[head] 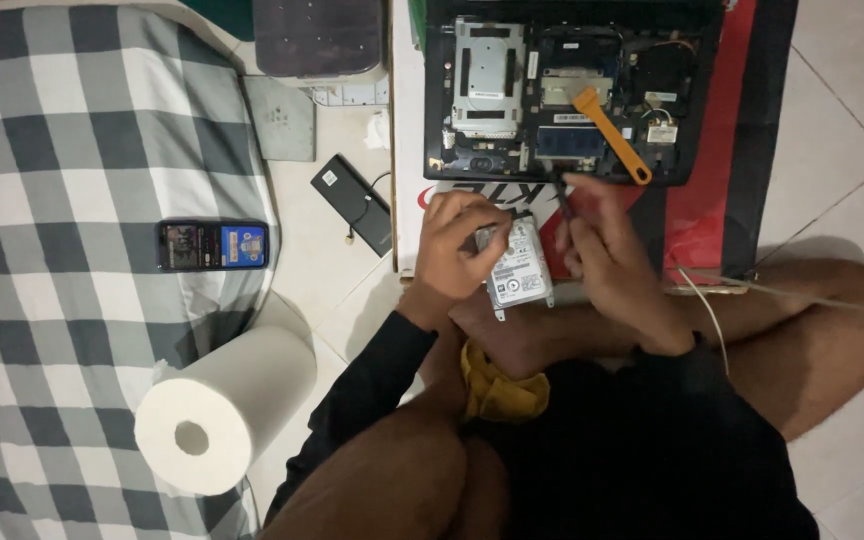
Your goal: The person sits cross-legged on the floor and uses a screwdriver to remove and reinsert screws on a hard drive. They repeatedly pick up the drive, loosen screws, place the drive down, and then tighten the screws again.
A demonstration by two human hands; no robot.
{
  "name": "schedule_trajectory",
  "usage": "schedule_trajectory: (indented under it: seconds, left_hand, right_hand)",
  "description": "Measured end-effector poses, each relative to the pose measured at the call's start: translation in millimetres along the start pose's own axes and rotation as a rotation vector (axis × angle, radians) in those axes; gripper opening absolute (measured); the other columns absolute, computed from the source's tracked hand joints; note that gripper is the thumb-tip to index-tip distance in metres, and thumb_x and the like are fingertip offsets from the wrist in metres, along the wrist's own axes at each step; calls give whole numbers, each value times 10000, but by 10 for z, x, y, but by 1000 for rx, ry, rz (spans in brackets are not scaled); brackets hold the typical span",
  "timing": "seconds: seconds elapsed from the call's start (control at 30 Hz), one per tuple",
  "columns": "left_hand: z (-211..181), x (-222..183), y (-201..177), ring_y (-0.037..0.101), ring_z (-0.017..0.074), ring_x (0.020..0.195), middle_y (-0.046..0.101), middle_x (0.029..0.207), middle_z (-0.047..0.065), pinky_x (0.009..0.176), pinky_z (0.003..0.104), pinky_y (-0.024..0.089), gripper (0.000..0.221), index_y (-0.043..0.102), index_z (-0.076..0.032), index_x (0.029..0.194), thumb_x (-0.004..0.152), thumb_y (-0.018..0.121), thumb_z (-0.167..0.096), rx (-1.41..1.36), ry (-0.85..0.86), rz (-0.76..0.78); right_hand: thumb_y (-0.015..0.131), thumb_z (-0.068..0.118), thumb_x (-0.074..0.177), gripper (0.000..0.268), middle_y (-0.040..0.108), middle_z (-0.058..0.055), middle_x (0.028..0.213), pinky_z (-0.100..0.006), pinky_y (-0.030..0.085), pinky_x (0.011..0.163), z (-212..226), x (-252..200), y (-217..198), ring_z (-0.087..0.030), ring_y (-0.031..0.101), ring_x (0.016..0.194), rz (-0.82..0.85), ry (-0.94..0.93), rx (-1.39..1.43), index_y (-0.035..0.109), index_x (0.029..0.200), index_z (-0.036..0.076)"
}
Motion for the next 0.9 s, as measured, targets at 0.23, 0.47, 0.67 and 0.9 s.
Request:
schedule_trajectory:
  seconds: [0.23,0.47,0.67,0.9]
  left_hand:
    - [41,-9,3,629,288,943,657,945,32,865,405,469,128,769,-161,1012,909,780,-86,-56,-90,81]
    - [8,24,-13,622,287,914,661,924,49,863,424,465,92,765,-152,993,925,770,-90,-98,-90,112]
    - [35,15,-10,635,292,929,666,926,42,880,421,470,86,758,-156,998,925,780,-114,-109,-98,124]
    - [21,17,-23,630,302,889,674,920,56,860,426,477,69,766,-156,993,928,781,-139,-153,-107,107]
  right_hand:
    - [405,112,960,499,671,-235,1227,-399,538,901,37,-75,-241,-285,697,1041,86,42,337,452,1429,-51]
    - [558,-63,1017,209,721,-244,992,-316,554,865,-149,-40,-128,-230,702,932,-67,-231,267,537,1225,-59]
    - [643,22,1025,111,743,-205,829,-362,581,660,-108,107,-70,-254,719,734,-115,-423,-149,681,1076,-70]
    - [486,145,1106,234,632,-240,1074,-490,646,813,-73,106,35,-354,725,1001,-146,-420,66,568,1077,-73]
Point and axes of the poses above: each hand's wrist, its own x-axis towards the middle knuckle, its own y-axis out of the palm, z = x × y, the point moved 1 cm from there along x, towards the middle knuckle
